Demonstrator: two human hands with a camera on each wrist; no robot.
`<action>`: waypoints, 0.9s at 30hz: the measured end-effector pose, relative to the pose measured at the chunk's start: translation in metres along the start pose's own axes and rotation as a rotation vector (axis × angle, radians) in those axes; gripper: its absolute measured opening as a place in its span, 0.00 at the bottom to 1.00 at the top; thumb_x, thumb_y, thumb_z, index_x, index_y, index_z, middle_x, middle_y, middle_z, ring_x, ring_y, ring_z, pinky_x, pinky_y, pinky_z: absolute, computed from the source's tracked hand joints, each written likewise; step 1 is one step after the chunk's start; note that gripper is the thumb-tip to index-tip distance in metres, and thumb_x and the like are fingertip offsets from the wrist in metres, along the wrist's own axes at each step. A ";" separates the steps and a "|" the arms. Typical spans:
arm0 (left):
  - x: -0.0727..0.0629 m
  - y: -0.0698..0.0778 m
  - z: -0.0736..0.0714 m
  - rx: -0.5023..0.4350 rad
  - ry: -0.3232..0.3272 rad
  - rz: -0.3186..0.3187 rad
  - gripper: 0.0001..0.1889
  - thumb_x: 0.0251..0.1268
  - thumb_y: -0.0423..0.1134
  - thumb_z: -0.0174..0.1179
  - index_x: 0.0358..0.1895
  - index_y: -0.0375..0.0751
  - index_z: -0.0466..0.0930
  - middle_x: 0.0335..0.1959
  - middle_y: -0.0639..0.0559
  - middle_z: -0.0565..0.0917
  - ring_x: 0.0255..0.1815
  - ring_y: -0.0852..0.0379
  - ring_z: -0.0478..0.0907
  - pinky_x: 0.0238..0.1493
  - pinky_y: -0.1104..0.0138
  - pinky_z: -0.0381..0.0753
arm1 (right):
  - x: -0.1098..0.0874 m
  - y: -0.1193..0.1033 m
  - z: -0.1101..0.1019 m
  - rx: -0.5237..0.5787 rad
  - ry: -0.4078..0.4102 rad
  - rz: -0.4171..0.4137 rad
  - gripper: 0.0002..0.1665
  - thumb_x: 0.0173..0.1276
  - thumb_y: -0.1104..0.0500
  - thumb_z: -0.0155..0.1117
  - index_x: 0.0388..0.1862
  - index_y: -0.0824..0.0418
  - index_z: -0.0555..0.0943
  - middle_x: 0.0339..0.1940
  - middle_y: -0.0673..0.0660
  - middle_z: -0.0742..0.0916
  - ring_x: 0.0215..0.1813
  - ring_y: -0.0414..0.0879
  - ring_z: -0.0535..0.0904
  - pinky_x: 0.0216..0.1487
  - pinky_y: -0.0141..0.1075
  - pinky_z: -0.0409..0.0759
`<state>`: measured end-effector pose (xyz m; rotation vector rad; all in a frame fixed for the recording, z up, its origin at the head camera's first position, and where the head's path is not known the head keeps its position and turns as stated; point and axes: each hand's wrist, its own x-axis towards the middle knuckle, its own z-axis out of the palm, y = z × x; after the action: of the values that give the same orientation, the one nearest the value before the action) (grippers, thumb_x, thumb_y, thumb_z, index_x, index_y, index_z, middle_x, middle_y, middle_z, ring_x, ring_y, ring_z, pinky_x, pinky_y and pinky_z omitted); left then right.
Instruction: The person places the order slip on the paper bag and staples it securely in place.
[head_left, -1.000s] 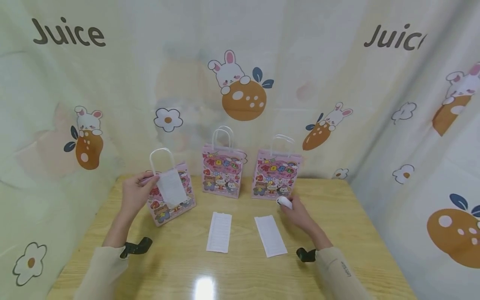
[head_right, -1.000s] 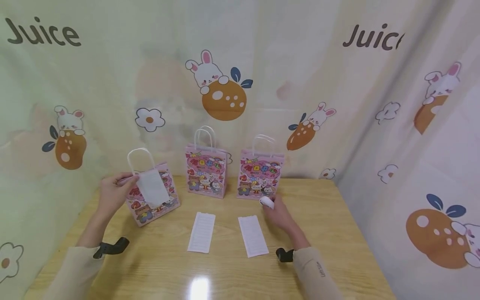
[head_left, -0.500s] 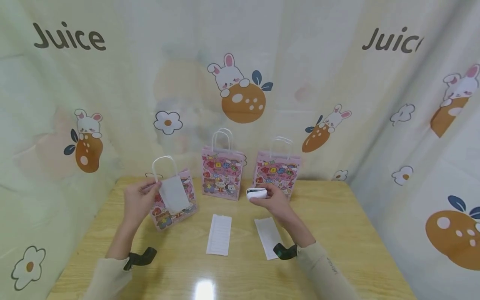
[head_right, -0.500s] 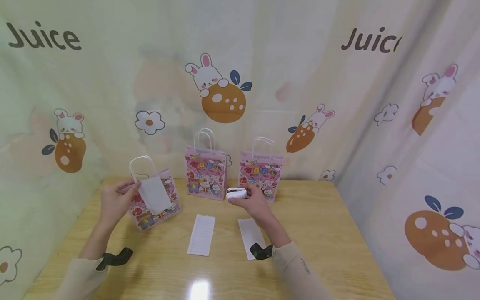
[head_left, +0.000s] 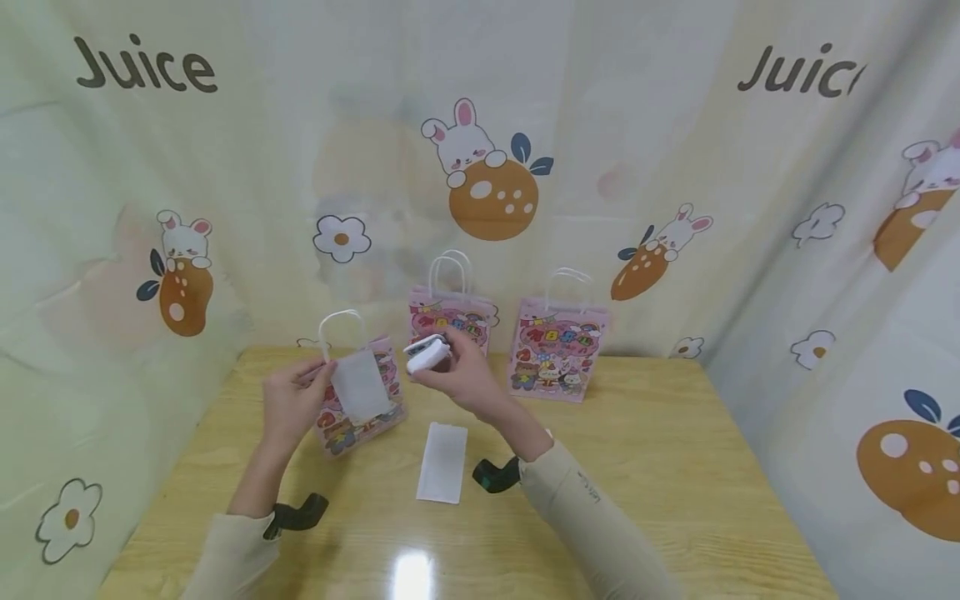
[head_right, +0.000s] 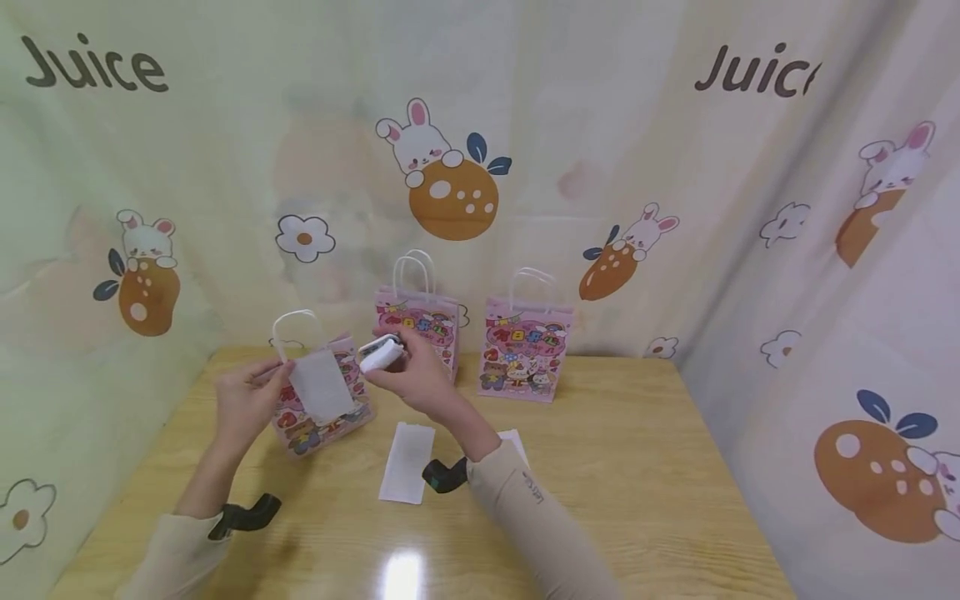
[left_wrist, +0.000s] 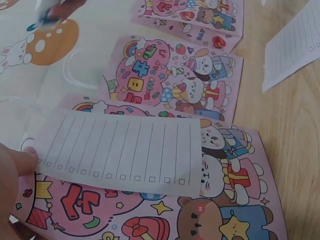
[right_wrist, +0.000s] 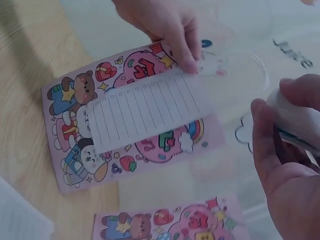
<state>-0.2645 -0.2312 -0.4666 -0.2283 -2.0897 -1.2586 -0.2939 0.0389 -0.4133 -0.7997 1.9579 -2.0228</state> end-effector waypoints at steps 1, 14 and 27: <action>0.000 0.000 0.001 0.001 -0.001 0.013 0.07 0.60 0.26 0.66 0.37 0.22 0.84 0.33 0.31 0.85 0.34 0.39 0.85 0.29 0.77 0.80 | 0.005 -0.002 0.006 -0.031 -0.006 -0.015 0.34 0.62 0.71 0.68 0.65 0.69 0.64 0.55 0.65 0.75 0.55 0.58 0.78 0.52 0.42 0.80; 0.000 -0.003 0.003 0.025 0.040 0.137 0.02 0.58 0.24 0.67 0.33 0.26 0.86 0.29 0.36 0.86 0.22 0.44 0.84 0.23 0.79 0.78 | 0.046 -0.009 0.055 -0.458 -0.125 -0.212 0.29 0.62 0.67 0.70 0.59 0.60 0.69 0.49 0.54 0.80 0.40 0.40 0.82 0.37 0.31 0.81; 0.001 -0.002 0.003 0.034 0.037 0.170 0.01 0.58 0.23 0.66 0.32 0.28 0.86 0.28 0.39 0.86 0.17 0.48 0.81 0.20 0.80 0.75 | 0.063 -0.004 0.062 -0.702 -0.218 -0.153 0.29 0.66 0.64 0.67 0.62 0.55 0.66 0.50 0.53 0.82 0.41 0.40 0.81 0.36 0.28 0.79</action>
<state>-0.2676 -0.2303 -0.4686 -0.3573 -2.0126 -1.1171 -0.3136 -0.0462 -0.3972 -1.2744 2.5425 -1.2064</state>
